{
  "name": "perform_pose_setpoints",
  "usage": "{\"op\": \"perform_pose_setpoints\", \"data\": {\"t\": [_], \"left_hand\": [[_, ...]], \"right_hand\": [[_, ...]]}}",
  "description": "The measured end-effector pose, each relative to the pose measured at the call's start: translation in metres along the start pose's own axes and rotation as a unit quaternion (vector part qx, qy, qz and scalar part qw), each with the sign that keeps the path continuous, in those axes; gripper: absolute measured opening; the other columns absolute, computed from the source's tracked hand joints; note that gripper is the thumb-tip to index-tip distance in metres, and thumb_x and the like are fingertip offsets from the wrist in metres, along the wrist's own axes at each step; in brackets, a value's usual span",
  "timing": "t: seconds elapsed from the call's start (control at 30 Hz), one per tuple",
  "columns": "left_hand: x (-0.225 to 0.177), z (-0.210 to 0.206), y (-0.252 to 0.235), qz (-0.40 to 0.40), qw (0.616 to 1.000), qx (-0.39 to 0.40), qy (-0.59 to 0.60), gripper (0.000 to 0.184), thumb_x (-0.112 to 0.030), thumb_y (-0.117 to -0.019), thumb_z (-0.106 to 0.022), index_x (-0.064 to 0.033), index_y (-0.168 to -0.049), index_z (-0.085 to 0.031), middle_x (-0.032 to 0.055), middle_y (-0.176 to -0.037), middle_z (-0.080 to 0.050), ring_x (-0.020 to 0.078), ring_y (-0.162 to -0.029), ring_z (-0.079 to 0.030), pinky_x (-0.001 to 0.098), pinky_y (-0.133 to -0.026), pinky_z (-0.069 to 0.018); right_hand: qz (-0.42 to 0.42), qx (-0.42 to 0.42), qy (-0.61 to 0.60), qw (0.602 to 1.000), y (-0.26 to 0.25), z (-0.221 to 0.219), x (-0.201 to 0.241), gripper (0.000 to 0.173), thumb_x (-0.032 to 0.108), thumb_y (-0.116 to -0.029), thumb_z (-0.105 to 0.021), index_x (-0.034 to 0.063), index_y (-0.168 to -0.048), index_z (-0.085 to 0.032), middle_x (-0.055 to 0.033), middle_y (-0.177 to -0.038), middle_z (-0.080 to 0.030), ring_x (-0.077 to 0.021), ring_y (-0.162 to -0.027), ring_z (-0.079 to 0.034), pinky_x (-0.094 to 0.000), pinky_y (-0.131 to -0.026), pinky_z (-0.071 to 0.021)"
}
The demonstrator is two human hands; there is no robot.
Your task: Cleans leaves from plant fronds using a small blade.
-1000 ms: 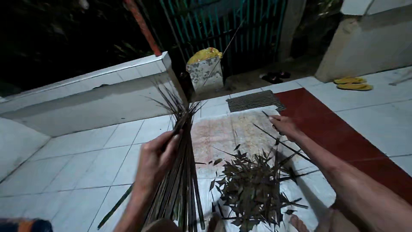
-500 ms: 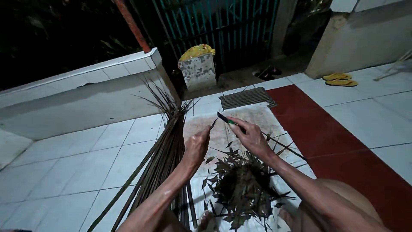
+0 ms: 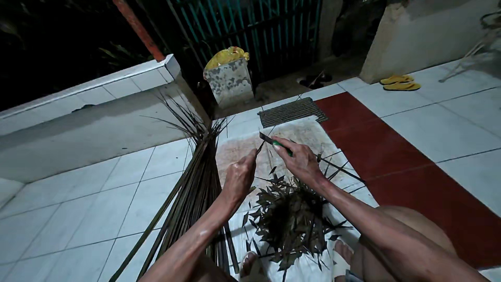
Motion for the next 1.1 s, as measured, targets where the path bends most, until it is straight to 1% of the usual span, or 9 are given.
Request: {"op": "perform_pose_setpoints", "data": {"t": [0.23,0.37,0.43,0.57,0.67,0.77,0.83,1.03,1.1], "left_hand": [[-0.009,0.005,0.001,-0.012,1.000,-0.001,0.016,0.032,-0.011,-0.1039,-0.052,-0.0046,-0.130,-0.068,0.0106,-0.078,-0.070,0.0235,-0.061,-0.067,0.0406,-0.058,-0.0578],[-0.016,0.009,0.005,-0.014,1.000,0.005,0.023,0.031,-0.011,-0.1042,-0.052,-0.0049,-0.129,-0.069,0.0107,-0.078,-0.071,0.0237,-0.062,-0.068,0.0403,-0.059,-0.0582],[-0.020,0.011,0.006,-0.018,0.999,0.005,0.031,0.031,-0.011,-0.1044,-0.051,-0.0047,-0.128,-0.070,0.0101,-0.079,-0.071,0.0226,-0.062,-0.068,0.0392,-0.059,-0.0585],[-0.028,0.015,0.007,-0.030,0.999,0.003,0.037,0.032,-0.010,-0.1040,-0.051,-0.0045,-0.130,-0.069,0.0096,-0.077,-0.070,0.0210,-0.060,-0.067,0.0372,-0.058,-0.0573],[-0.030,0.016,0.008,-0.033,0.999,0.001,0.040,0.032,-0.011,-0.1046,-0.052,-0.0059,-0.132,-0.068,0.0094,-0.078,-0.071,0.0206,-0.061,-0.067,0.0371,-0.058,-0.0578],[-0.029,0.019,0.011,-0.038,0.998,0.001,0.044,0.032,-0.012,-0.1054,-0.051,-0.0046,-0.130,-0.069,0.0093,-0.079,-0.071,0.0196,-0.062,-0.067,0.0356,-0.060,-0.0582],[-0.028,0.021,0.013,-0.039,0.998,0.001,0.048,0.032,-0.012,-0.1054,-0.052,-0.0042,-0.130,-0.069,0.0096,-0.079,-0.072,0.0195,-0.062,-0.068,0.0356,-0.060,-0.0590],[-0.024,0.029,0.022,-0.039,0.997,0.010,0.068,0.032,-0.010,-0.1044,-0.053,-0.0042,-0.132,-0.069,0.0095,-0.081,-0.072,0.0187,-0.063,-0.068,0.0346,-0.062,-0.0595],[-0.020,0.034,0.025,-0.040,0.996,0.007,0.075,0.033,-0.010,-0.1044,-0.052,-0.0046,-0.132,-0.068,0.0086,-0.080,-0.072,0.0176,-0.062,-0.067,0.0338,-0.062,-0.0594]], "right_hand": [[0.000,-0.038,-0.031,0.999,-0.007,0.008,-0.004,0.037,0.046,-0.1069,-0.050,0.0359,-0.139,-0.065,-0.0047,-0.088,-0.072,-0.0225,-0.071,-0.065,-0.0511,-0.066,-0.0537],[0.009,-0.070,-0.051,0.996,-0.011,0.025,-0.006,0.037,0.039,-0.1080,-0.051,0.0258,-0.140,-0.065,-0.0099,-0.095,-0.072,-0.0257,-0.072,-0.065,-0.0515,-0.065,-0.0528],[0.008,-0.077,-0.070,0.995,-0.015,0.035,-0.010,0.039,0.039,-0.1080,-0.051,0.0235,-0.141,-0.064,-0.0112,-0.096,-0.071,-0.0258,-0.071,-0.064,-0.0513,-0.064,-0.0520],[0.006,-0.093,-0.101,0.990,-0.025,0.052,-0.021,0.038,0.039,-0.1072,-0.053,0.0231,-0.139,-0.066,-0.0093,-0.090,-0.069,-0.0225,-0.067,-0.061,-0.0473,-0.062,-0.0506],[0.009,-0.116,-0.100,0.988,-0.042,0.067,-0.037,0.038,0.041,-0.1065,-0.052,0.0236,-0.137,-0.067,-0.0067,-0.097,-0.073,-0.0200,-0.077,-0.067,-0.0469,-0.074,-0.0561],[0.007,-0.128,-0.106,0.986,-0.052,0.089,-0.045,0.041,0.039,-0.1070,-0.052,0.0174,-0.139,-0.065,-0.0102,-0.105,-0.073,-0.0217,-0.083,-0.068,-0.0467,-0.080,-0.0567],[0.003,-0.130,-0.107,0.986,-0.059,0.106,-0.055,0.042,0.038,-0.1074,-0.051,0.0151,-0.139,-0.064,-0.0114,-0.115,-0.072,-0.0218,-0.092,-0.071,-0.0462,-0.085,-0.0580],[-0.037,-0.155,-0.153,0.975,-0.085,0.151,-0.099,0.039,0.034,-0.1074,-0.053,0.0143,-0.140,-0.063,-0.0086,-0.096,-0.068,-0.0149,-0.069,-0.058,-0.0353,-0.065,-0.0510],[-0.074,-0.161,-0.164,0.971,-0.093,0.167,-0.109,0.040,0.034,-0.1077,-0.053,0.0131,-0.141,-0.061,-0.0099,-0.097,-0.066,-0.0151,-0.069,-0.056,-0.0342,-0.063,-0.0494]]}}
Point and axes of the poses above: each hand's wrist, its own y-axis away from the middle knuckle, its own z-axis out of the back of the hand, x = y × z, the point moved 5 cm from there along -y, towards the middle knuckle
